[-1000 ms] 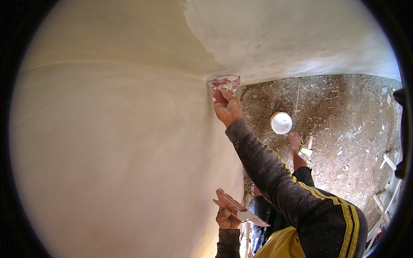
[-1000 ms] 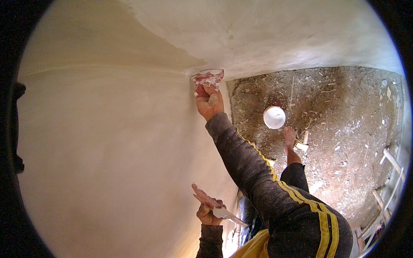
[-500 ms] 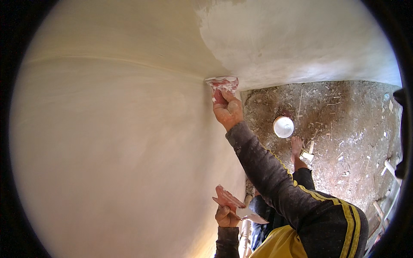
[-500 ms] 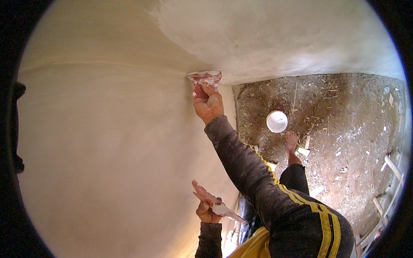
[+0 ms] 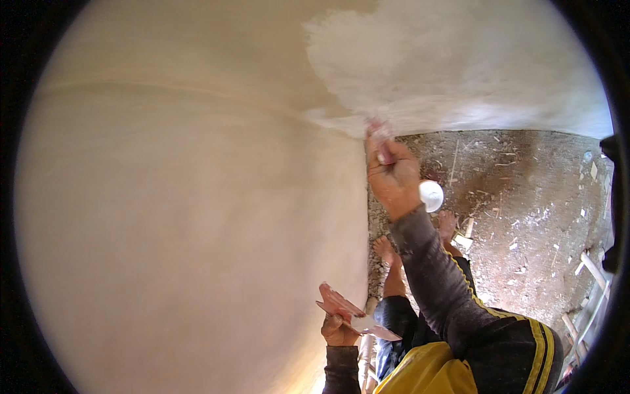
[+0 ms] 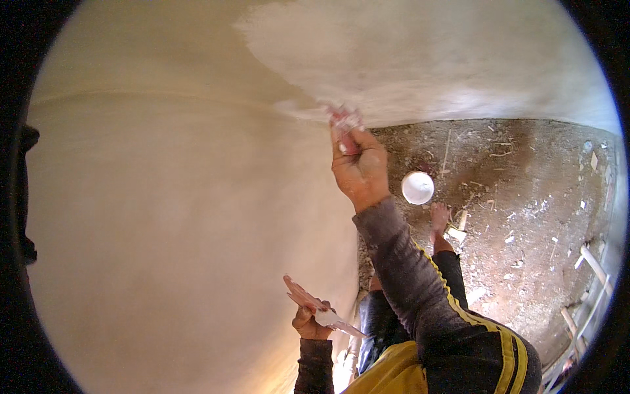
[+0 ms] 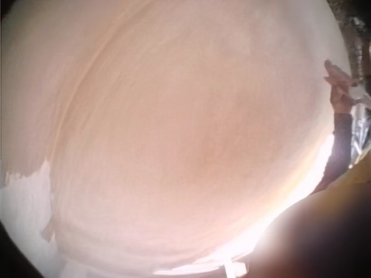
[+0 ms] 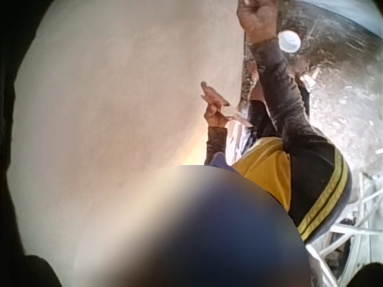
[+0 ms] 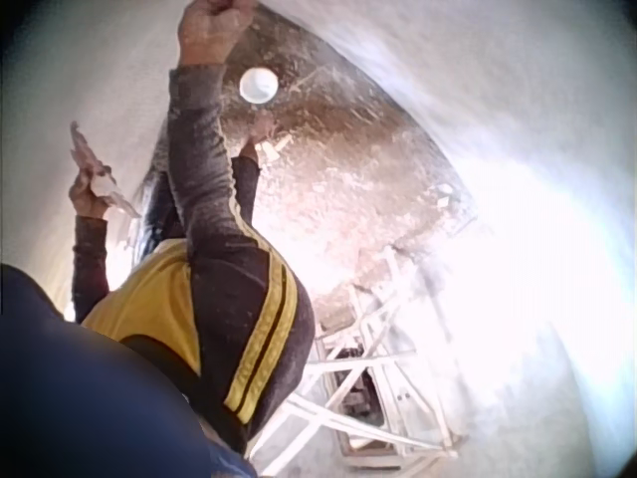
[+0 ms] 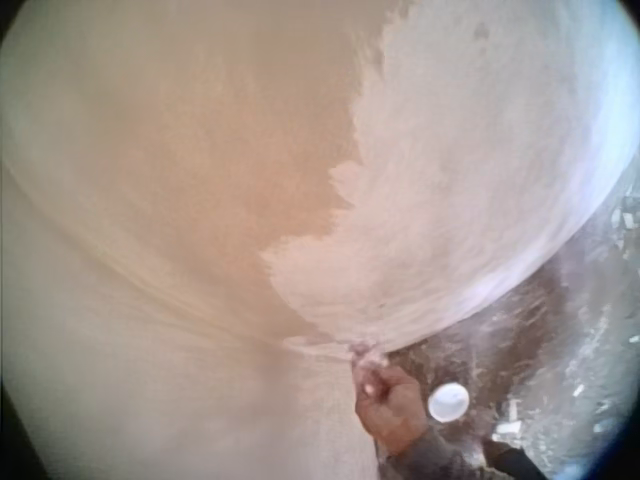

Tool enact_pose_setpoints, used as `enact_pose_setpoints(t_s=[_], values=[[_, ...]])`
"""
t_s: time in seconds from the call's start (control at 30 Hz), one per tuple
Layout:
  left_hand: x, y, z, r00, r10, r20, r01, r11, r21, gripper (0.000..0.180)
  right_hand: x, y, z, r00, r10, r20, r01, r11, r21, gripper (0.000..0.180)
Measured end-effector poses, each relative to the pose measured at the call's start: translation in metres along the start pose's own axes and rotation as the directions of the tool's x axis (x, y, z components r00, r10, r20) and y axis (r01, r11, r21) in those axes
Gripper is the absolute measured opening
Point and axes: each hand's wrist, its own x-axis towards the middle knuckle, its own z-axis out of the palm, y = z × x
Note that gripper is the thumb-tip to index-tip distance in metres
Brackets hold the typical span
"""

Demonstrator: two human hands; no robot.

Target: The person applies plaster to a wall using a trowel and a bucket. They repeatedly scoop plaster from the bucket and spread it onto the wall surface, smoothing it out.

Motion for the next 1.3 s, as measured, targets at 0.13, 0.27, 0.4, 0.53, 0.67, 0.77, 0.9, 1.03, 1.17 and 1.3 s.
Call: enact_pose_setpoints(t_s=[0.13, 0.27, 0.4, 0.53, 0.67, 0.77, 0.9, 1.03, 1.17, 1.3], values=[[0.001, -0.003, -0.001, 0.998, 0.03, -0.047, -0.029, 0.999, 0.027, 0.02, 0.034, 0.011, -0.051, 0.966, 0.132, -0.221, -0.172, 0.97, -0.171, 0.031], [0.0, -0.001, 0.001, 0.999, -0.014, -0.034, 0.016, 0.997, 0.076, 0.023, 0.081, 0.023, -0.057, 0.946, 0.205, -0.251, -0.237, 0.966, -0.1, 0.029], [-0.001, 0.001, 0.009, 0.997, 0.009, -0.08, -0.002, 0.996, 0.086, 0.022, 0.103, 0.009, -0.032, 0.987, 0.125, -0.097, -0.151, 0.925, -0.348, 0.031], [0.002, 0.003, 0.016, 1.0, -0.018, -0.011, 0.019, 0.997, 0.072, 0.022, 0.082, -0.021, -0.015, 0.963, 0.198, -0.18, -0.183, 0.978, 0.1, 0.031], [0.003, 0.002, 0.018, 0.999, -0.024, 0.038, 0.022, 0.997, 0.072, 0.02, 0.048, -0.052, -0.019, 0.989, 0.146, -0.025, -0.14, 0.979, 0.15, 0.031], [0.004, 0.0, 0.016, 1.0, -0.01, 0.029, 0.007, 0.997, 0.076, 0.018, 0.036, -0.06, -0.058, 0.967, -0.161, -0.195, 0.108, 0.96, -0.257, 0.028], [0.008, -0.001, 0.009, 0.995, -0.051, 0.084, 0.051, 0.999, 0.011, 0.015, 0.071, -0.037, -0.138, 0.984, -0.178, -0.018, 0.114, 0.698, -0.707, 0.022], [0.01, 0.0, 0.006, 0.996, -0.041, 0.078, 0.039, 0.999, 0.034, 0.016, 0.129, -0.006, -0.169, 0.977, -0.178, -0.115, 0.089, 0.835, -0.543, 0.019], [0.007, 0.003, 0.01, 0.998, -0.058, 0.014, 0.057, 0.998, 0.023, 0.016, 0.135, 0.013, -0.144, 0.967, -0.107, -0.231, 0.052, 0.971, -0.234, 0.019], [0.005, 0.004, 0.017, 0.999, -0.043, 0.028, 0.043, 0.999, 0.012, 0.017, 0.102, 0.028, -0.108, 0.988, -0.055, -0.141, 0.033, 0.987, -0.156, 0.02]])
